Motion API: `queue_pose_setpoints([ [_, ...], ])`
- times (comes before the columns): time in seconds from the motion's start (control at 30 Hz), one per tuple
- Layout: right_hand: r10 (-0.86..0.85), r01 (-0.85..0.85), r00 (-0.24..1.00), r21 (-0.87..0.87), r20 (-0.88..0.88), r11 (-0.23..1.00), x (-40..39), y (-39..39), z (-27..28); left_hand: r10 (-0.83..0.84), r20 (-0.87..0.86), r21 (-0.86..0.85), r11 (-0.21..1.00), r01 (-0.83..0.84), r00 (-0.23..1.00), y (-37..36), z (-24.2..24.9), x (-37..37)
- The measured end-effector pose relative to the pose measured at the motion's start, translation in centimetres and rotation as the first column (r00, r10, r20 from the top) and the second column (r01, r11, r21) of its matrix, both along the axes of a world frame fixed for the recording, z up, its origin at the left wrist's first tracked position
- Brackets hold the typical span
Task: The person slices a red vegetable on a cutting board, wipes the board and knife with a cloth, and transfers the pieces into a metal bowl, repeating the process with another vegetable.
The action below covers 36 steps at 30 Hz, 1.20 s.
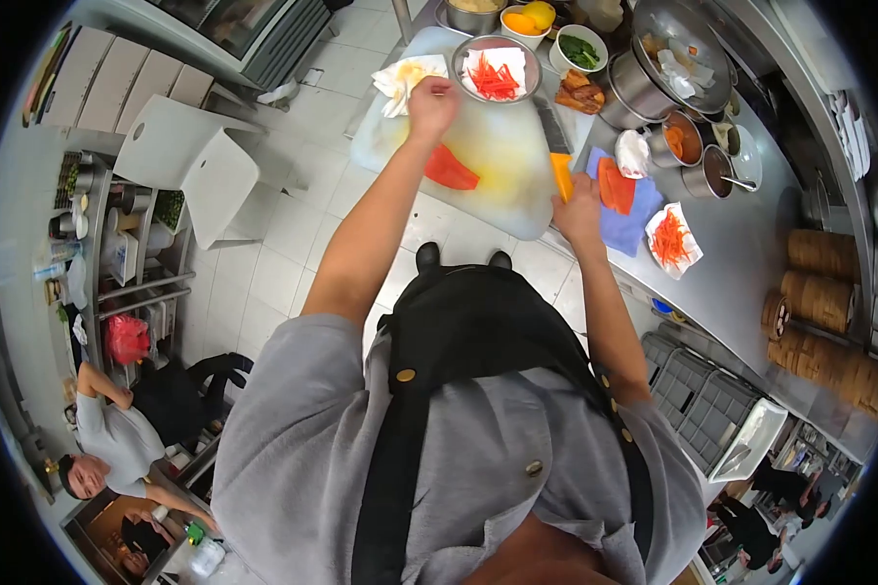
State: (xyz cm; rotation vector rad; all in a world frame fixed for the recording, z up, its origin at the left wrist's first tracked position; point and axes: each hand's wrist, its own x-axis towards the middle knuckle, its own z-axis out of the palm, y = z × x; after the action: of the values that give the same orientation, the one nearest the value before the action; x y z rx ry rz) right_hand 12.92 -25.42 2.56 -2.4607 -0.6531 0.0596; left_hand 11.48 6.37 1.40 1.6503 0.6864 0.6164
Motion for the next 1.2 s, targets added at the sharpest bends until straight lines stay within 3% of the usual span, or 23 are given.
queue_pose_setpoints([
  [0.03,0.004,-0.005,1.000,0.017,0.030,1.000,0.0,0.0,0.1,0.068,-0.123,0.384,0.923,-0.015,0.990,0.8,1.1,-1.7],
  [0.07,0.003,-0.003,1.000,0.020,0.028,1.000,-0.3,-0.2,0.2,0.218,-0.164,0.645,0.762,-0.062,0.962,2.4,1.4,-2.9],
  [0.17,-0.046,0.045,0.999,0.068,0.006,0.997,-1.0,-0.5,0.8,0.260,-0.242,0.699,0.715,-0.018,0.935,4.4,2.7,-4.1],
  [0.23,-0.011,0.005,0.995,0.064,0.097,0.998,-1.1,-0.1,0.5,0.130,-0.316,0.801,0.567,0.190,0.940,4.5,3.0,-3.4],
  [0.27,-0.012,0.005,0.995,0.072,0.098,0.997,-1.2,0.3,0.4,0.133,-0.314,0.806,0.561,0.190,0.940,4.6,3.1,-3.2],
  [0.33,-0.017,0.016,0.991,0.016,0.130,1.000,-1.0,1.1,0.5,0.092,-0.585,0.680,0.597,0.426,0.805,5.2,1.8,-2.2],
  [0.4,-0.003,-0.004,0.994,0.061,0.113,0.998,-0.5,0.7,1.0,0.132,-0.587,0.702,0.574,0.421,0.799,5.8,2.1,-1.3],
  [0.47,0.019,-0.027,0.997,0.091,0.081,0.995,-0.8,-1.2,0.9,0.032,-0.347,0.759,0.597,0.260,0.937,4.5,4.0,-3.2],
  [0.53,-0.038,0.029,0.997,0.121,0.068,0.992,-1.0,-3.0,0.9,-0.142,-0.102,0.810,0.562,0.165,0.985,-0.1,3.4,-7.3],
  [0.63,-0.082,0.076,0.995,0.122,0.047,0.990,-1.8,-4.1,1.7,-0.282,-0.060,0.850,0.489,0.197,0.958,-6.5,1.1,-11.1],
  [0.7,-0.061,0.053,0.996,0.106,0.072,0.993,-2.0,-4.2,1.8,-0.338,-0.158,0.699,0.626,0.347,0.928,-7.0,-0.1,-11.3],
  [0.73,-0.042,0.033,0.994,0.091,0.099,0.995,-1.8,-4.2,1.8,-0.342,-0.152,0.702,0.623,0.345,0.927,-6.2,1.3,-10.4],
  [0.8,-0.033,0.025,0.996,0.094,0.083,0.995,-2.2,-4.2,1.9,-0.245,-0.244,0.437,0.836,0.332,0.938,-4.1,3.9,-9.2],
  [0.83,-0.039,0.029,0.996,0.114,0.082,0.993,-1.8,-3.6,2.0,-0.167,-0.048,0.598,0.785,0.162,0.985,-3.8,2.4,-8.8],
  [0.87,-0.033,0.024,0.996,0.103,0.081,0.994,-2.3,-3.5,1.9,-0.162,-0.048,0.589,0.792,0.159,0.986,-3.7,0.8,-9.3],
  [0.93,-0.005,-0.007,0.997,0.152,0.079,0.988,-2.1,-2.5,1.4,-0.402,-0.150,0.592,0.695,0.408,0.903,-1.6,0.0,-9.1],
  [0.97,0.042,-0.056,0.993,0.130,0.109,0.990,-1.9,-2.2,1.0,-0.396,-0.247,0.475,0.746,0.467,0.884,0.2,0.1,-8.3],
  [1.0,0.048,-0.061,0.993,0.120,0.108,0.991,-2.2,-2.2,0.8,-0.301,-0.284,0.365,0.844,0.393,0.910,1.5,1.5,-7.3],
  [1.03,0.040,-0.047,0.997,0.095,0.073,0.994,-2.0,-1.7,0.6,-0.253,-0.184,0.499,0.808,0.312,0.950,3.3,2.8,-6.3],
  [1.07,0.033,-0.035,0.999,0.070,0.037,0.997,-1.8,-1.0,0.6,-0.211,-0.197,0.625,0.725,0.289,0.957,4.8,4.3,-5.1],
  [1.13,0.020,-0.019,0.999,0.031,-0.027,0.999,-1.5,0.3,1.3,-0.248,-0.202,0.610,0.725,0.320,0.948,7.1,3.7,-3.1],
  [1.2,0.004,-0.004,0.996,-0.008,-0.087,1.000,-0.9,1.8,1.6,-0.251,-0.438,0.706,0.499,0.503,0.863,7.2,2.8,-2.5],
])
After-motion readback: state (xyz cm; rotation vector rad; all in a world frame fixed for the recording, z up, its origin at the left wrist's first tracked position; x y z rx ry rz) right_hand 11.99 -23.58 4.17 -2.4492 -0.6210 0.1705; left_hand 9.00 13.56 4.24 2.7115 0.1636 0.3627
